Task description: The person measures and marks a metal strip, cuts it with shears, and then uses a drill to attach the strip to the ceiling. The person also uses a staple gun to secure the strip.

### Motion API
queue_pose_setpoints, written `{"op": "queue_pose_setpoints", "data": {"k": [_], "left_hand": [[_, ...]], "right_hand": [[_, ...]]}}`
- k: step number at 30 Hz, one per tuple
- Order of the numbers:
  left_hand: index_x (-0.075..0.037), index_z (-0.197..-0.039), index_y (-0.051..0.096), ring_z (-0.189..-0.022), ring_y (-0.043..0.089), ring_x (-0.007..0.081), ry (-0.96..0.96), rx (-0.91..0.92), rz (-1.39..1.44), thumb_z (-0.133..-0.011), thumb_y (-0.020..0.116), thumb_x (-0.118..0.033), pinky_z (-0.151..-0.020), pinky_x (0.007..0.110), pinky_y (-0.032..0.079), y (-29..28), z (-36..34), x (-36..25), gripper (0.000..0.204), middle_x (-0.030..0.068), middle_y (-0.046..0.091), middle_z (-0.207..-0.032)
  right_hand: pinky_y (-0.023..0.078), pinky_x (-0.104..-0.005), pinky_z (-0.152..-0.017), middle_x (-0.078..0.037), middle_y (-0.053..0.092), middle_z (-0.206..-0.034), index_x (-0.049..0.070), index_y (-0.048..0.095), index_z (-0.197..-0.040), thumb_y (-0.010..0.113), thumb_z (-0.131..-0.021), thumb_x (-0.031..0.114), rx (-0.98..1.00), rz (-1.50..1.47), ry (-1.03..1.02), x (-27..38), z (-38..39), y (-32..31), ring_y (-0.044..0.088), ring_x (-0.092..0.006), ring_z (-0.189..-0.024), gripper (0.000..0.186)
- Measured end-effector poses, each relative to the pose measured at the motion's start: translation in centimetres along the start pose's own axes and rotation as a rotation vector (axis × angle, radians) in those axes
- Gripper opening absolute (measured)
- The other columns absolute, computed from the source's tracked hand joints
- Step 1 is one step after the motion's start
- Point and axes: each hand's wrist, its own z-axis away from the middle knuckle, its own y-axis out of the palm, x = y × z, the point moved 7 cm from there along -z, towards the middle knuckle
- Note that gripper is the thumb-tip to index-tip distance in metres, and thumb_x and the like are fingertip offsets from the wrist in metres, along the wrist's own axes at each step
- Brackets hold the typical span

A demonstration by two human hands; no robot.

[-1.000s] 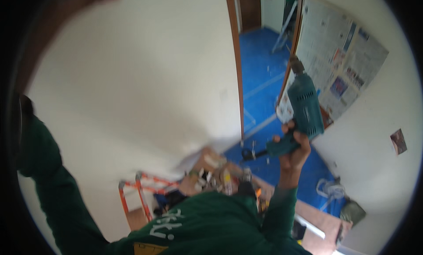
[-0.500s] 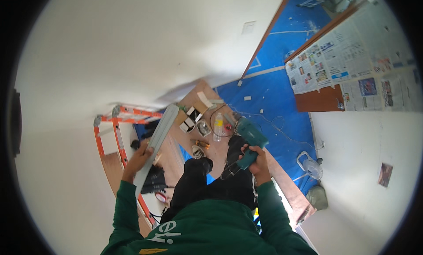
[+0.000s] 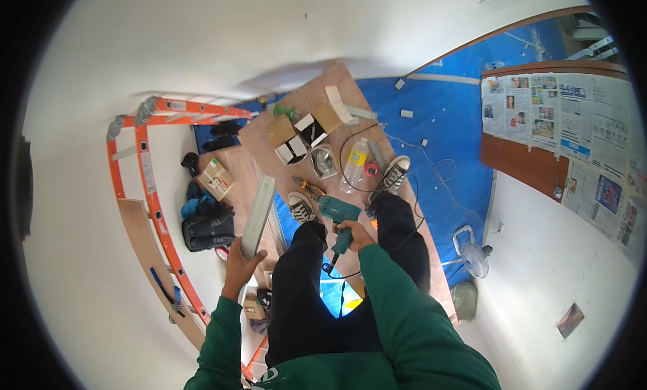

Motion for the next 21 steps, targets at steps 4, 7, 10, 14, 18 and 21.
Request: {"op": "queue_pose_setpoints", "data": {"k": [4,7,10,14,18,21], "left_hand": [[0.003,-0.127,0.062,-0.112,0.068,0.0438,0.086,-0.099,-0.002,-0.085,0.095,-0.015,-0.097,0.052,0.053,3.2,-8.3,0.7,0.056,0.0233,0.065,-0.115],[0.000,-0.141,0.062,-0.119,0.066,0.0474,0.361,-0.311,-0.087,-0.086,0.092,-0.012,-0.103,0.052,0.054,-0.5,-12.3,-2.2,0.064,0.0241,0.068,-0.129],[-0.008,-0.155,0.061,-0.117,0.066,0.0442,0.334,-0.479,-0.496,-0.081,0.096,-0.017,-0.103,0.052,0.052,-7.5,-13.5,-3.7,0.083,0.0200,0.070,-0.126],[-0.012,-0.156,0.063,-0.120,0.066,0.0400,0.305,-0.634,-0.609,-0.084,0.094,-0.006,-0.107,0.051,0.052,-19.7,-14.8,-1.5,0.078,0.0155,0.071,-0.130],[-0.016,-0.153,0.064,-0.137,0.059,0.0380,0.170,-0.479,-0.684,-0.085,0.086,0.009,-0.115,0.049,0.053,-29.2,-14.2,7.5,0.076,0.0127,0.064,-0.142],[-0.019,-0.161,0.059,-0.142,0.052,0.0344,-0.058,-0.284,-0.476,-0.090,0.085,0.007,-0.117,0.048,0.057,-33.7,-14.2,17.2,0.080,0.0122,0.051,-0.149]], "right_hand": [[0.061,-0.0466,-0.090,-0.007,0.080,-0.108,0.004,0.075,-0.121,0.075,-0.092,0.010,-0.059,0.057,0.110,-1.5,-6.9,-7.8,0.076,-0.0246,-0.099,0.030],[0.064,-0.0474,-0.085,-0.005,0.074,-0.099,0.008,0.076,-0.116,0.074,-0.092,0.016,-0.183,0.150,0.153,-2.2,-10.1,-12.8,0.072,-0.0233,-0.085,0.025],[0.062,-0.0467,-0.087,-0.008,0.077,-0.105,0.004,0.071,-0.121,0.074,-0.088,0.008,-0.085,-0.041,0.173,-2.6,-12.3,-14.7,0.075,-0.0261,-0.094,0.034],[0.057,-0.0479,-0.093,-0.005,0.077,-0.107,0.005,0.072,-0.123,0.073,-0.085,0.004,-0.045,-0.076,0.227,-3.1,-14.9,-16.8,0.075,-0.0265,-0.103,0.038],[0.058,-0.0481,-0.095,-0.005,0.079,-0.106,0.005,0.075,-0.119,0.075,-0.091,0.004,-0.087,-0.092,0.269,-4.3,-16.8,-19.5,0.076,-0.0263,-0.102,0.028],[0.061,-0.0435,-0.091,-0.005,0.081,-0.105,0.004,0.077,-0.115,0.080,-0.095,0.005,-0.272,-0.070,0.249,-4.8,-17.4,-22.9,0.076,-0.0237,-0.100,0.020]]}}
